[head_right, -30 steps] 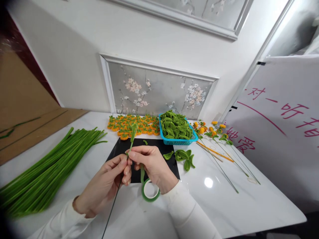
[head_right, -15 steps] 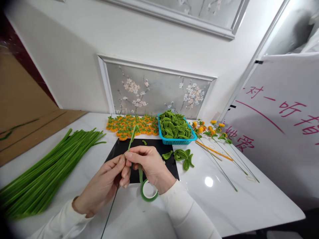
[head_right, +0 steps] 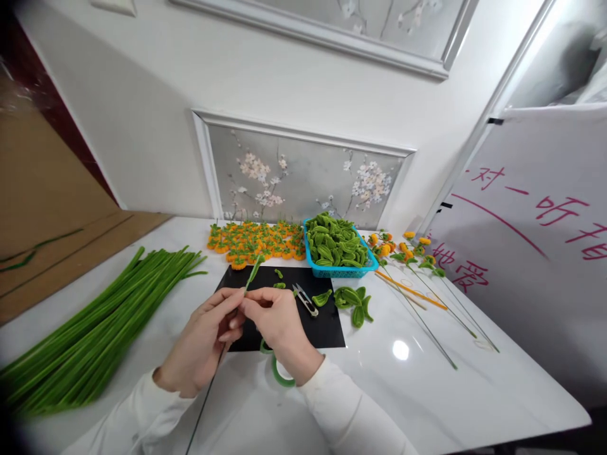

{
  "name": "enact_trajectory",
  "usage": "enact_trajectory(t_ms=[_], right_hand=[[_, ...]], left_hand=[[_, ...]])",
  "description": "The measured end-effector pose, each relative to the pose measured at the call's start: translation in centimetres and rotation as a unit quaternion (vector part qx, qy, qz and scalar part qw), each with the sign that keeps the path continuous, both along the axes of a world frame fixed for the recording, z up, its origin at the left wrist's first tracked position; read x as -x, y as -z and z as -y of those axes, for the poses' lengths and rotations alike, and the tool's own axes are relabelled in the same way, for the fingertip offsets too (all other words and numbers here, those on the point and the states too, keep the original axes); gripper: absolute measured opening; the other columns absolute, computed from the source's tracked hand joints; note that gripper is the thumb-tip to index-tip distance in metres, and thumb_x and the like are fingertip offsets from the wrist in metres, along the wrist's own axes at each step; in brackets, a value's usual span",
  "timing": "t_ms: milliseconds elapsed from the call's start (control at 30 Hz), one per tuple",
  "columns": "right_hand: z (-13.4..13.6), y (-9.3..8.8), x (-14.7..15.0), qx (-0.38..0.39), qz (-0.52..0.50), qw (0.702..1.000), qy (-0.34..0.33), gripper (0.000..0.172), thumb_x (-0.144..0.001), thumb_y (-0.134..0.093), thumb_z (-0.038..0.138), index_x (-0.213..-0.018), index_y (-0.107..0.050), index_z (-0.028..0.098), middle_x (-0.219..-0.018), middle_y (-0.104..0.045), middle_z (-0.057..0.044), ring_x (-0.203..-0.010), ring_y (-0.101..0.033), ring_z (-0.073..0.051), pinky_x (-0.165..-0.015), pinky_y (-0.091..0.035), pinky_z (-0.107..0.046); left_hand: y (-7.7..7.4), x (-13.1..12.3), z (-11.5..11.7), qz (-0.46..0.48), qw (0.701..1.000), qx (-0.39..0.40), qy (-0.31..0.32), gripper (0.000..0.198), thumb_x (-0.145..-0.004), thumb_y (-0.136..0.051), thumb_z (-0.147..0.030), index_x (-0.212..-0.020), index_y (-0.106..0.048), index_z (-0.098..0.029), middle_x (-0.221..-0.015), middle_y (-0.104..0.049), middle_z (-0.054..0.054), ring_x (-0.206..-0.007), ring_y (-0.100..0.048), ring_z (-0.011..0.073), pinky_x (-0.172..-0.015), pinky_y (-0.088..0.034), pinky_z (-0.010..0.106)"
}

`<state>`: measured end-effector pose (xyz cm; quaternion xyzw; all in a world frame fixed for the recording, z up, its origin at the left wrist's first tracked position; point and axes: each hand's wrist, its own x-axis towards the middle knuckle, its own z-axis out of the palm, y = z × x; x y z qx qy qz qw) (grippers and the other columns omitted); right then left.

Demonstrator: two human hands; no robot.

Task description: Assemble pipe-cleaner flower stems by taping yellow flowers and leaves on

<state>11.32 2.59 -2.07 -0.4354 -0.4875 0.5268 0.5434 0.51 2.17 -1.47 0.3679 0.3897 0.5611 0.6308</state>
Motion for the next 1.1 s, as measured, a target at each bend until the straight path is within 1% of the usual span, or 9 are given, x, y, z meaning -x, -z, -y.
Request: enact_trajectory(t_ms=[167,300,467,533,567,667,767,933,1100], right_hand=[[0.2,0.5,-0.8,0.046,0.007,0.997,-0.056,0.026,-0.065,-0.071,0.037,-0.075,-0.072,0.013,-0.057,-0.058,0.002,-0.047,-0.044,-0.007,-0.044,-0.034,-0.020],[0.4,0.9,-2.2,0.056,0.004,0.994,-0.096,0.030,-0.064,-0.074,0.043,-0.068,-0.069,0.014,-0.053,-0.054,0.004,-0.045,-0.043,-0.005,-0.044,-0.035,-0.019],[0.4,1.0,-4.3,0.053,0.071,0.983,-0.159,0.032,-0.068,-0.072,0.045,-0.067,-0.068,0.014,-0.058,-0.061,0.000,-0.047,-0.049,-0.008,-0.047,-0.041,-0.022],[0.0,0.3,-5.1,0.005,0.103,0.986,-0.134,0.030,-0.070,-0.070,0.044,-0.070,-0.068,0.014,-0.060,-0.061,0.000,-0.052,-0.053,-0.010,-0.053,-0.045,-0.024],[-0.2,-0.2,-5.4,-0.029,0.101,0.990,-0.096,0.029,-0.072,-0.069,0.043,-0.074,-0.068,0.015,-0.063,-0.062,0.000,-0.056,-0.056,-0.011,-0.057,-0.047,-0.025],[-1.2,-2.3,-5.7,-0.103,0.047,0.993,0.014,0.034,-0.075,-0.067,0.042,-0.100,-0.065,0.019,-0.080,-0.064,-0.001,-0.068,-0.061,-0.013,-0.066,-0.052,-0.027],[-2.3,-3.9,-5.1,-0.150,0.045,0.988,0.006,0.039,-0.076,-0.066,0.039,-0.112,-0.061,0.023,-0.083,-0.062,0.000,-0.069,-0.062,-0.013,-0.062,-0.053,-0.025],[-3.4,-4.0,-3.4,-0.155,0.028,0.987,0.006,0.021,-0.071,-0.070,0.033,-0.086,-0.070,0.019,-0.072,-0.063,0.000,-0.062,-0.059,-0.012,-0.061,-0.052,-0.027],[-3.1,-3.1,-2.9,-0.142,-0.027,0.989,0.042,0.015,-0.068,-0.072,0.029,-0.074,-0.065,0.017,-0.067,-0.063,0.001,-0.061,-0.059,-0.012,-0.062,-0.052,-0.027]], left_hand=[[0.5,0.5,-0.4,0.018,0.999,0.013,-0.032,0.025,-0.062,-0.079,-0.031,-0.069,-0.063,-0.013,-0.056,-0.047,-0.005,-0.044,-0.032,0.0022,-0.033,-0.019,0.010],[0.4,0.6,-0.1,0.014,1.000,0.026,-0.006,0.028,-0.062,-0.080,-0.034,-0.066,-0.063,-0.012,-0.053,-0.043,-0.006,-0.044,-0.029,0.0018,-0.034,-0.020,0.010],[0.0,0.3,0.4,0.010,1.000,0.018,0.006,0.026,-0.064,-0.079,-0.033,-0.069,-0.064,-0.013,-0.055,-0.044,-0.006,-0.046,-0.033,0.0029,-0.036,-0.025,0.011],[-0.1,0.3,0.5,0.002,1.000,0.016,-0.003,0.026,-0.063,-0.080,-0.033,-0.071,-0.064,-0.013,-0.055,-0.044,-0.006,-0.046,-0.034,0.0033,-0.037,-0.028,0.012],[-0.2,0.2,0.6,-0.003,1.000,0.016,-0.006,0.027,-0.063,-0.080,-0.033,-0.071,-0.065,-0.013,-0.055,-0.045,-0.006,-0.047,-0.035,0.0035,-0.037,-0.029,0.012],[-0.3,0.1,0.8,-0.016,1.000,0.016,-0.001,0.027,-0.063,-0.079,-0.034,-0.071,-0.065,-0.013,-0.055,-0.046,-0.006,-0.046,-0.036,0.0038,-0.038,-0.031,0.013],[-0.3,-0.1,0.9,-0.016,1.000,0.011,0.005,0.026,-0.063,-0.079,-0.034,-0.070,-0.065,-0.013,-0.055,-0.047,-0.005,-0.045,-0.037,0.0037,-0.038,-0.030,0.014],[-0.3,0.0,1.1,-0.009,1.000,0.007,0.005,0.026,-0.064,-0.079,-0.034,-0.069,-0.065,-0.013,-0.053,-0.046,-0.006,-0.045,-0.036,0.0036,-0.038,-0.029,0.014],[-0.4,0.1,1.4,0.004,1.000,0.004,0.012,0.025,-0.066,-0.078,-0.034,-0.069,-0.064,-0.014,-0.055,-0.046,-0.006,-0.046,-0.037,0.0035,-0.038,-0.030,0.014]])
